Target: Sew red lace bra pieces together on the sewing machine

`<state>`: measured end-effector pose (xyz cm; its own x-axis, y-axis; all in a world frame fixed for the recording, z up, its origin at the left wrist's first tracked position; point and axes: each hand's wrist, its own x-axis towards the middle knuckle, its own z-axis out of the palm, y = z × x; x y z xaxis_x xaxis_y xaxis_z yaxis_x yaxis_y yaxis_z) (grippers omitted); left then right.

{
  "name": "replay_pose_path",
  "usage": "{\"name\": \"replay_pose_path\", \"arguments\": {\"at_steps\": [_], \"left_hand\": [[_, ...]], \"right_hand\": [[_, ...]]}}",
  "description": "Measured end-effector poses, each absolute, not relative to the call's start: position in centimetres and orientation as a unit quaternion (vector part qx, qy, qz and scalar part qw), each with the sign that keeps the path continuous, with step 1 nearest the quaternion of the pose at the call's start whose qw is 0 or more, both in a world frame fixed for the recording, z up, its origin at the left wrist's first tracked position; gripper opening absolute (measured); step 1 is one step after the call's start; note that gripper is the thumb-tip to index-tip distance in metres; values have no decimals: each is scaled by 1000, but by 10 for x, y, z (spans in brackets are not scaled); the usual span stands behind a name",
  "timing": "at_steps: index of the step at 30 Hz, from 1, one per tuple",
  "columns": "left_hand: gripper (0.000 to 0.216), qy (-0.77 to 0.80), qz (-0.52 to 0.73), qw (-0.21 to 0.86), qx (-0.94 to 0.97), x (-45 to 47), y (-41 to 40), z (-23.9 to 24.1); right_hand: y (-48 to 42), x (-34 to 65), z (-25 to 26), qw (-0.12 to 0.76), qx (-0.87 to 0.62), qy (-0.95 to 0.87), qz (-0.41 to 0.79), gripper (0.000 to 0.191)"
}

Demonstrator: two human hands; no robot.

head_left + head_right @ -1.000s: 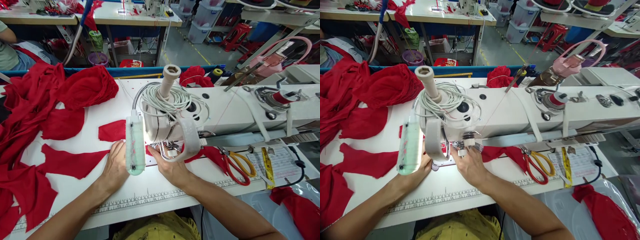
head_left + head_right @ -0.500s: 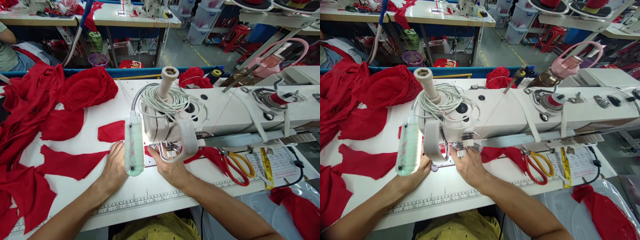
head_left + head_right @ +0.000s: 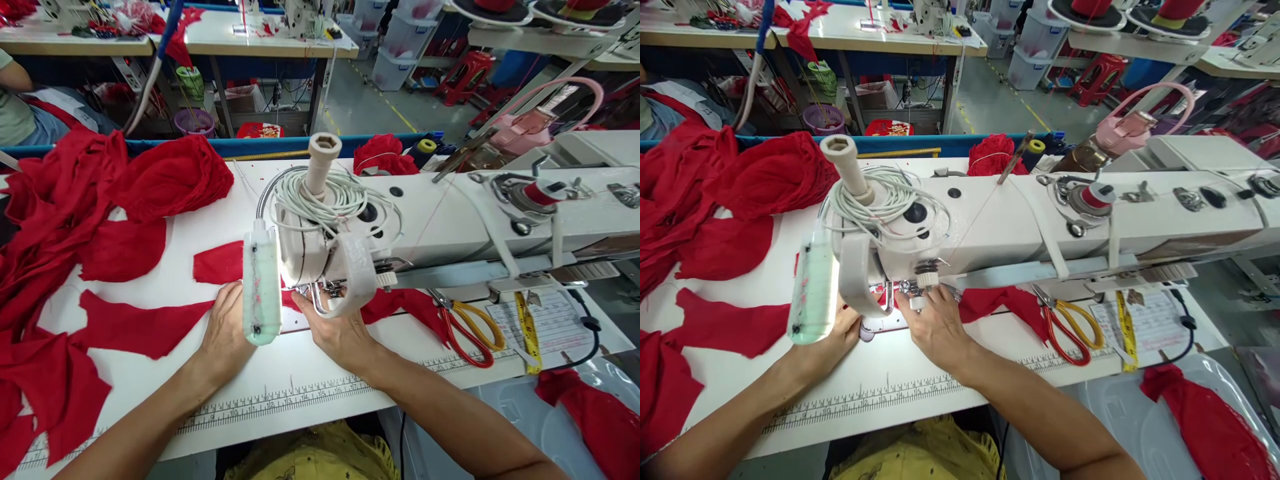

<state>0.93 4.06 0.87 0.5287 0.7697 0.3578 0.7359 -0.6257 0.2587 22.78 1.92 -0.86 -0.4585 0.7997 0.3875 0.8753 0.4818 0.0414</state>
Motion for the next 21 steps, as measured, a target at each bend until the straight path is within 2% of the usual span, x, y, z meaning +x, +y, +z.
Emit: {"name": "replay_pose_path", "arguments": {"at_steps": [10, 15, 21], "left_hand": [[23, 429, 217, 47, 876, 8, 39, 5], [22, 442, 245, 72, 860, 8, 38, -3], [24, 452, 252, 79, 852, 8, 37, -10]], "right_hand": [[19, 228, -14, 170, -492, -847, -107, 54], [19, 230, -17, 186, -476, -847, -143, 37], [19, 231, -11, 190, -392, -882, -181, 34]]}}
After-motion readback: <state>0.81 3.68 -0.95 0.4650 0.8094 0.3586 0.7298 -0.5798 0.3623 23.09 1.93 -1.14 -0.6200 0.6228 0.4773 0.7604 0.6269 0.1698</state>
